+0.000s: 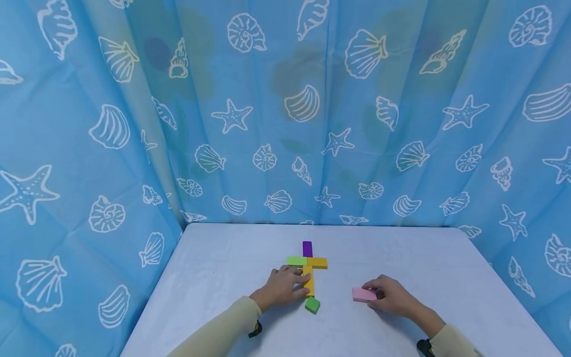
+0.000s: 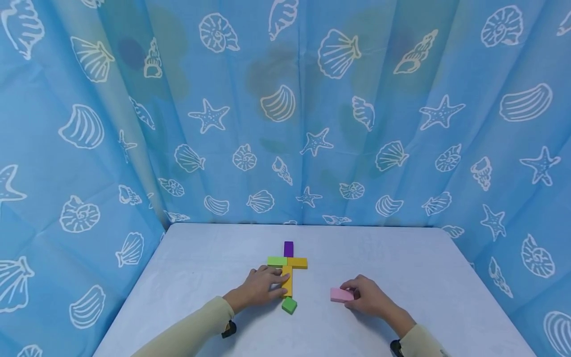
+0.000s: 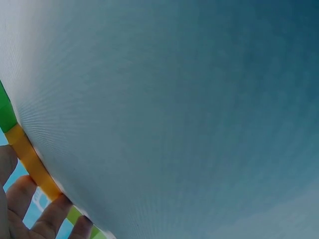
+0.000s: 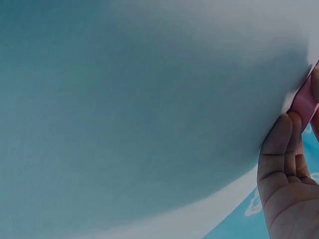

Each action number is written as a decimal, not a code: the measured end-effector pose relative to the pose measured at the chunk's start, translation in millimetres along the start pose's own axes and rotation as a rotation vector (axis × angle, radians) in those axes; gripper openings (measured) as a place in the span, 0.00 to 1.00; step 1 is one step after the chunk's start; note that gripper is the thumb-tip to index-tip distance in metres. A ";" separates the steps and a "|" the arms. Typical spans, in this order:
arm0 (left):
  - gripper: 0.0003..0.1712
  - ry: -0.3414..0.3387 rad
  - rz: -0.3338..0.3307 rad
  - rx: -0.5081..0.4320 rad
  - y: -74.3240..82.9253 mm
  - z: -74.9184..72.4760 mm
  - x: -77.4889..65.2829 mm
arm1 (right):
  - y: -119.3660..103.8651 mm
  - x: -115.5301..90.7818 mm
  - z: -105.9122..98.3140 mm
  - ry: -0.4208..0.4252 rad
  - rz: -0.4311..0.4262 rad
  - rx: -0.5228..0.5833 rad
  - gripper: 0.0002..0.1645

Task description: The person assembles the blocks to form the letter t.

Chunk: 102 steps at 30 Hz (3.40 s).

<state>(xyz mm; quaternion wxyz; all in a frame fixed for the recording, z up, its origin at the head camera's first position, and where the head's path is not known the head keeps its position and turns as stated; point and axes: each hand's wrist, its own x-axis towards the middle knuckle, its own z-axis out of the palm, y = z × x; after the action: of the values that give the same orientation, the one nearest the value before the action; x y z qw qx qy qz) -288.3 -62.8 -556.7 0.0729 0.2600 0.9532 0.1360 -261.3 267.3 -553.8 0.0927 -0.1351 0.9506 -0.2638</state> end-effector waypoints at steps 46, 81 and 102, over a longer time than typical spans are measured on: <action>0.30 -0.005 -0.001 0.008 0.9 -1.9 0.0 | -52.9 8.0 32.9 -0.117 -0.111 0.103 0.19; 0.30 -0.014 -0.022 0.021 1.7 -1.4 1.0 | -59.0 10.5 36.7 -0.138 -0.135 0.090 0.19; 0.29 -0.012 -0.016 0.042 5.8 -5.9 3.5 | -60.5 11.4 40.1 -0.125 -0.105 0.081 0.19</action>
<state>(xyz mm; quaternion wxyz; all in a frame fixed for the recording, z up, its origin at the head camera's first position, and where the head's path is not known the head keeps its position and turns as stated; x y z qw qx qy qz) -289.7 -57.5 -549.7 0.0743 0.2549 0.9574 0.1137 -249.5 194.9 -556.9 0.1432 -0.1972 0.9230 -0.2977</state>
